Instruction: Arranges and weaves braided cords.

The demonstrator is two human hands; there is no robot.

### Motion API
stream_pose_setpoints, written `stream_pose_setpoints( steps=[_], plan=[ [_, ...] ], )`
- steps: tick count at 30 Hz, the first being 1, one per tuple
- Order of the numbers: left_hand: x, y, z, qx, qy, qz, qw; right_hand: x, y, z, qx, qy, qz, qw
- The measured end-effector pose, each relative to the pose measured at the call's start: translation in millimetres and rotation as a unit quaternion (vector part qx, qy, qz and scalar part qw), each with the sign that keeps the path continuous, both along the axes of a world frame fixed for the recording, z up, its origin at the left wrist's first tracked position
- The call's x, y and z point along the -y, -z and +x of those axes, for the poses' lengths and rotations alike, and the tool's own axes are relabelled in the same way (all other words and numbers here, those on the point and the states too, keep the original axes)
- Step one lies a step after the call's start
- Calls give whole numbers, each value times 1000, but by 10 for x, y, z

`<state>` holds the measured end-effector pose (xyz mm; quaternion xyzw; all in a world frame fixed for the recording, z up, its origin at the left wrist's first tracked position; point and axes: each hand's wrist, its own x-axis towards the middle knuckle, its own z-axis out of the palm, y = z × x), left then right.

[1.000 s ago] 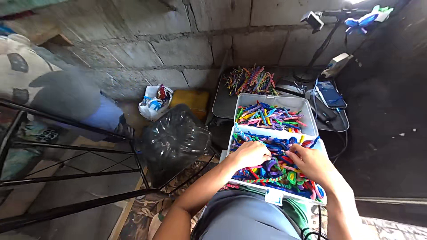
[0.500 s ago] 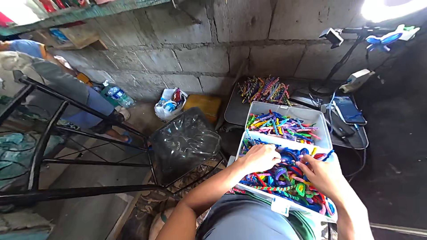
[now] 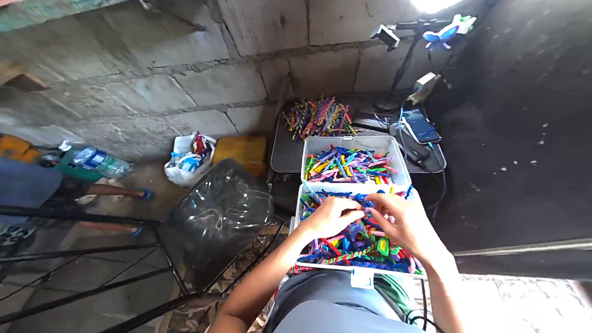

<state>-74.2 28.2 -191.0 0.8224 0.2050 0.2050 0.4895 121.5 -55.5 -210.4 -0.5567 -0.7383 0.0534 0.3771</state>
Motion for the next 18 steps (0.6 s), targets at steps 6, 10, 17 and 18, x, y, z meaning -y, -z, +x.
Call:
stream_pose_setpoints(
  steps=[6, 10, 17, 18],
  plan=[
    [-57, 29, -87, 91, 44, -163, 981, 77, -121, -103, 3, -46, 82, 996],
    [-44, -21, -162, 113, 57, -212, 969, 139, -204, -158, 27, -53, 103, 993],
    [-11, -96, -165, 87, 51, -200, 974, 212, -319, -209, 77, -36, 84, 993],
    [-12, -93, -170, 83, 61, -185, 977, 207, -316, -215, 74, -35, 89, 993]
  ],
)
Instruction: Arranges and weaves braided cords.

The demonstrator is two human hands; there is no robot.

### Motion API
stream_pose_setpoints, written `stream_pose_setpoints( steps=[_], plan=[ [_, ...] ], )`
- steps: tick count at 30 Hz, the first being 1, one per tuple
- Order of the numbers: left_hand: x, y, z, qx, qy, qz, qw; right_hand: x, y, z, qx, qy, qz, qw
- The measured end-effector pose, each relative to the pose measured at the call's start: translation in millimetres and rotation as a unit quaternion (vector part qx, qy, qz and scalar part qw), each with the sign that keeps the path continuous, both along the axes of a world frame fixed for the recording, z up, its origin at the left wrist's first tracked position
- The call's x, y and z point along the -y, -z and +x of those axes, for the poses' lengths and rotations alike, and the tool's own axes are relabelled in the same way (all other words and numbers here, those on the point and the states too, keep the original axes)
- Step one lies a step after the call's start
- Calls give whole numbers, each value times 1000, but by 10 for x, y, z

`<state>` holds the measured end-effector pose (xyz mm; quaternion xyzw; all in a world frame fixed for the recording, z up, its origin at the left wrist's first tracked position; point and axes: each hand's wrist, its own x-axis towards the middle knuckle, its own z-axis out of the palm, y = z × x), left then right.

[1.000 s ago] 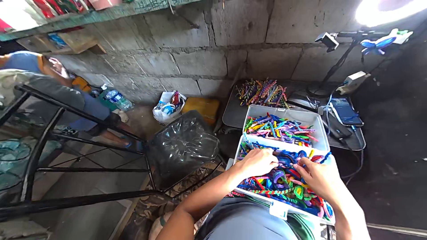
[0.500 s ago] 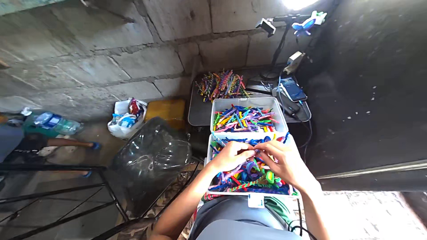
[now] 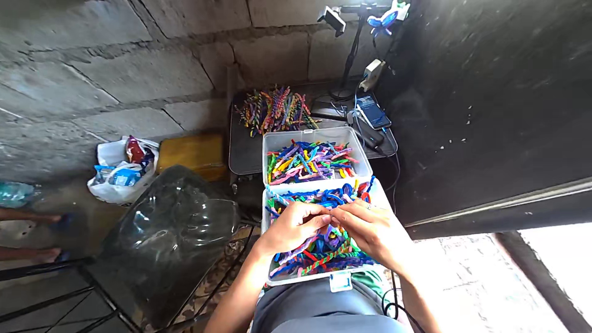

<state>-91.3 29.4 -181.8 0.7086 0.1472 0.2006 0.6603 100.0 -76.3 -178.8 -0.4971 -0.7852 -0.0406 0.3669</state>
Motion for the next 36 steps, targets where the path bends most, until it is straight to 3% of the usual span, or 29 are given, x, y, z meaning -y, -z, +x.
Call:
stream_pose_setpoints(
  steps=[2, 5, 8, 11, 13, 16, 18, 19, 22, 24, 26, 28, 33, 36],
  plan=[
    [-4, 24, -18, 3, 11, 47, 999, -12, 18, -16, 6, 6, 10, 1000],
    [48, 25, -20, -8, -65, 207, 976, -47, 62, -87, 38, 53, 49, 997],
    [155, -75, 11, -58, -170, 405, 897, -70, 82, -178, -4, 91, 52, 994],
    [259, -151, 46, -61, -221, 549, 803, -44, 54, -210, -178, 61, -29, 982],
    [279, -197, 70, -36, -219, 608, 762, -14, 30, -194, -328, 15, -96, 940],
    [268, -249, 138, 14, -205, 647, 734, 7, 5, -139, -530, -95, -175, 824],
    [264, -282, 177, 31, -194, 618, 761, 25, -16, -84, -585, -155, -203, 770],
    [259, -306, 189, 36, -182, 578, 795, 37, -32, -52, -581, -169, -204, 769],
    [216, -454, 173, 53, -73, 355, 930, 77, -76, 44, -497, -165, -145, 839],
    [186, -549, 162, 71, 30, 170, 983, 87, -90, 120, -456, -206, -106, 860],
    [162, -581, 174, 75, 118, 23, 990, 83, -94, 161, -436, -253, -57, 861],
    [138, -586, 198, 70, 183, -62, 979, 79, -99, 169, -423, -271, -15, 864],
    [112, -582, 224, 67, 263, -90, 958, 148, -164, 136, -364, -242, 40, 898],
    [98, -585, 216, 60, 270, -96, 956, 219, -217, 95, -267, -171, 76, 945]
  ],
)
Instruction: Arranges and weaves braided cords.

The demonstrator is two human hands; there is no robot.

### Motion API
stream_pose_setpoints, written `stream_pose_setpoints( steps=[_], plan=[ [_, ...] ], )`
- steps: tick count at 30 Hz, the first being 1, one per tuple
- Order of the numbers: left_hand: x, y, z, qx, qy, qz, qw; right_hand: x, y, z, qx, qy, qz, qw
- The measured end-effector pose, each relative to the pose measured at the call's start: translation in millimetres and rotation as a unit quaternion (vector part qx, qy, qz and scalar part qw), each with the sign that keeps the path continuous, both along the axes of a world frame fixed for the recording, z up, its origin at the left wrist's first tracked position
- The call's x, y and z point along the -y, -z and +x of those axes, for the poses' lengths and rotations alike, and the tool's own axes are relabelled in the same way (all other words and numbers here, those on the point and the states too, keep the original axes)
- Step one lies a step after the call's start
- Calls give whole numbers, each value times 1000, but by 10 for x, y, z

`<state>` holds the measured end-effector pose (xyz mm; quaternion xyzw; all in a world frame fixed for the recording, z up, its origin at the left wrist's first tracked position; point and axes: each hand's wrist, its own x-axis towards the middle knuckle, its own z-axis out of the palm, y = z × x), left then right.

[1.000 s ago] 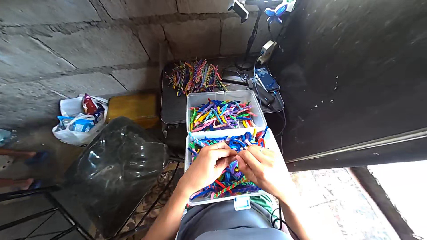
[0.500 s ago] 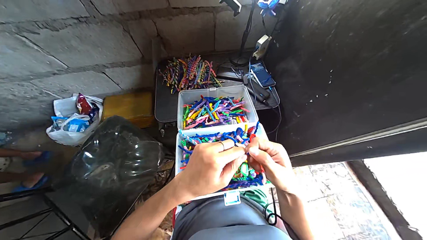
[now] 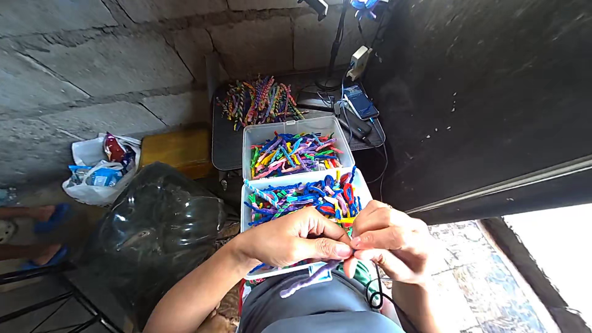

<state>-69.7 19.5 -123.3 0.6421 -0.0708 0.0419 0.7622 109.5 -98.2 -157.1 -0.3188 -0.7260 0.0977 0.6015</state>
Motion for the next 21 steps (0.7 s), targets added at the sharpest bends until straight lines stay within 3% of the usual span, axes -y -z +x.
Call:
stream_pose_setpoints(
  steps=[4, 6, 8, 10, 13, 14, 16, 17, 18, 21],
  plan=[
    [-48, -43, -61, -25, -47, 44, 998, -4, 16, -58, 165, 169, 52, 970],
    [-88, -93, -113, -26, -77, 121, 989, -25, 43, -85, 184, 190, 58, 963],
    [-93, -146, -163, 1, -115, 263, 958, -42, 65, -145, 157, 183, 46, 970],
    [-31, -202, -209, 41, -178, 469, 864, -52, 76, -214, 99, 156, -2, 983],
    [124, -267, -255, 134, -247, 703, 653, -36, 70, -264, -86, -3, -161, 983],
    [176, -297, -271, 156, -255, 743, 599, -25, 59, -273, -185, -97, -226, 952],
    [241, -334, -301, 176, -264, 780, 540, -19, 30, -308, -360, -269, -318, 835],
    [240, -324, -306, 179, -274, 775, 541, -18, 21, -320, -403, -315, -334, 792],
    [216, -289, -301, 181, -288, 755, 561, -22, 27, -312, -409, -333, -330, 783],
    [159, -142, -267, 162, -315, 619, 701, -40, 59, -198, -320, -297, -273, 857]
  ],
)
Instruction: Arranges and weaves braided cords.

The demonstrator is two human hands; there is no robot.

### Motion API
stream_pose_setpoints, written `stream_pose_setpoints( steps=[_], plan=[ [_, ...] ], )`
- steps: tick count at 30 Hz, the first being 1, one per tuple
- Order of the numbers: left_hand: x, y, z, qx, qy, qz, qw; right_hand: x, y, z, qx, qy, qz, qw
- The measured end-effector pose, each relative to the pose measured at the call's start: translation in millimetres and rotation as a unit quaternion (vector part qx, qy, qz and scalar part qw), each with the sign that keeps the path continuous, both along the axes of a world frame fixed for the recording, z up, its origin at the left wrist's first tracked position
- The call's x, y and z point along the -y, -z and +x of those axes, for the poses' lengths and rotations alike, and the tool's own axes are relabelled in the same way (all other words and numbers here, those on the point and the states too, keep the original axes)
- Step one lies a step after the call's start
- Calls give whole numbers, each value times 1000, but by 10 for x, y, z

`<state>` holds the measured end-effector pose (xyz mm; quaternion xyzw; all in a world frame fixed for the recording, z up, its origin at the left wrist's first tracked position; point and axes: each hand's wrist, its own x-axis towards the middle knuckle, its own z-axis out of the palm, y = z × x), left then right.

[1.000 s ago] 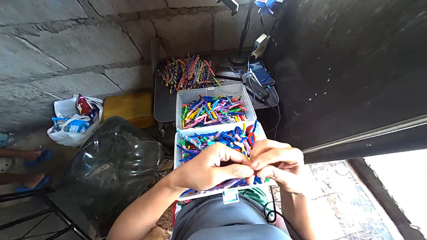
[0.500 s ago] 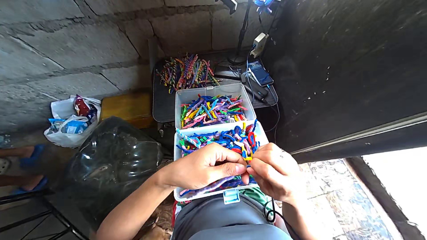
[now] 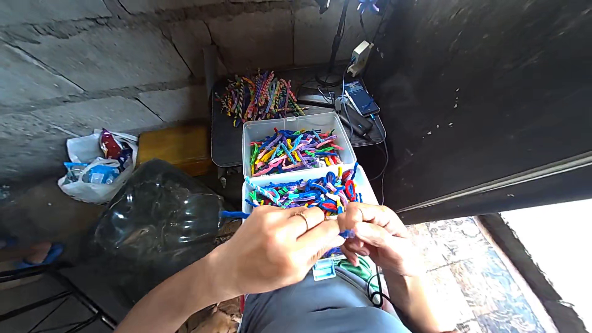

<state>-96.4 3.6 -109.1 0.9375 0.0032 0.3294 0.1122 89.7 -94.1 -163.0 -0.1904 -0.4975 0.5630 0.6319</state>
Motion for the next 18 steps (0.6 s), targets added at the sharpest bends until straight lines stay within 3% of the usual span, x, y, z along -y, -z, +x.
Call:
stream_pose_setpoints(
  steps=[2, 6, 13, 18],
  plan=[
    [7, 33, 7, -18, 68, -165, 984, -9, 8, 89, 77, 33, 54, 995],
    [-10, 47, 35, -65, 203, -387, 897, -33, -15, 149, 130, 50, 164, 977],
    [-86, 66, 41, -138, 308, -524, 782, 36, -84, 101, 181, 140, 258, 939],
    [-104, 127, 44, -169, 375, -581, 703, 124, -172, 79, 231, 138, 289, 919]
  ],
)
